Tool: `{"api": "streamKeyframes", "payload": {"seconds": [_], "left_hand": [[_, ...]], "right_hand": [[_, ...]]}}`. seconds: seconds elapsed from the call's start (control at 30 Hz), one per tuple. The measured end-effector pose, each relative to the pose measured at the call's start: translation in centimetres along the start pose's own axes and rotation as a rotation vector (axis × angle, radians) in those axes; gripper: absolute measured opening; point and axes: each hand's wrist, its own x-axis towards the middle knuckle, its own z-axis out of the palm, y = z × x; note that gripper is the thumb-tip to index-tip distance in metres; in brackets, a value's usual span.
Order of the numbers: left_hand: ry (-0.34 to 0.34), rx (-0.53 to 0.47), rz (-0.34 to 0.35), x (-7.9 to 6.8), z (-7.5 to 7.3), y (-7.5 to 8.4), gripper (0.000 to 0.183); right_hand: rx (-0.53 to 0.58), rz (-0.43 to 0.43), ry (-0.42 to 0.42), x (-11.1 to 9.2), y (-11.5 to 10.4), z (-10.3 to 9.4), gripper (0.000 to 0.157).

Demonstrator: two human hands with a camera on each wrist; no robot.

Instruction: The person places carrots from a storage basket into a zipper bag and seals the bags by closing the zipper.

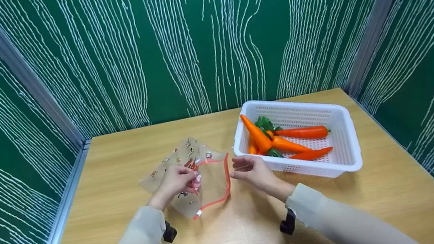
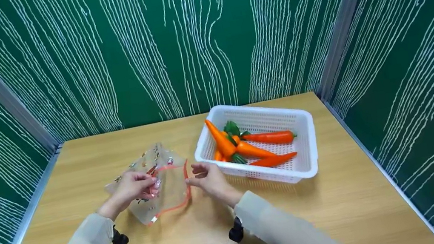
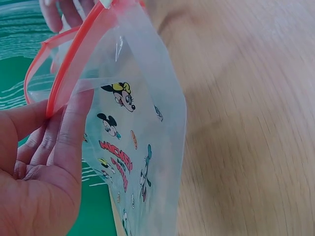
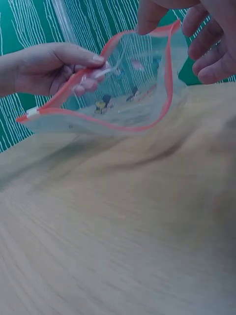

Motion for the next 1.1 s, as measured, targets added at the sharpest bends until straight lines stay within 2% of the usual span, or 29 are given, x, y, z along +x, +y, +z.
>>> {"api": "streamKeyframes", "payload": {"seconds": [0.1, 0.4, 0.7, 0.83, 0.97, 1.1], "left_hand": [[0.001, 0.013, 0.006, 0.1, -0.1, -0.1, 0.021], [-0.018, 0.044, -0.002, -0.1, -0.3, -0.1, 0.021], [-0.028, 0.046, 0.003, -0.2, -0.5, -0.1, 0.020], [-0.033, 0.044, 0.011, -0.3, -0.6, -0.1, 0.018], [-0.046, 0.041, 0.030, -0.3, -0.5, -0.1, 0.019], [-0.052, 0.044, 0.047, -0.3, -0.4, 0.1, 0.020]], "right_hand": [[-0.031, -0.045, 0.014, 0.1, -0.6, -0.5, 0.046], [-0.062, -0.026, 0.028, 0.3, -3.0, -2.6, 0.053], [-0.121, -0.005, 0.033, 0.5, -4.3, -4.2, 0.057], [-0.199, -0.035, 0.041, 0.6, -4.5, -4.7, 0.063], [-0.340, -0.110, 0.041, 0.8, -4.6, -5.3, 0.067], [-0.426, -0.168, 0.043, 1.2, -4.7, -6.2, 0.067]]}}
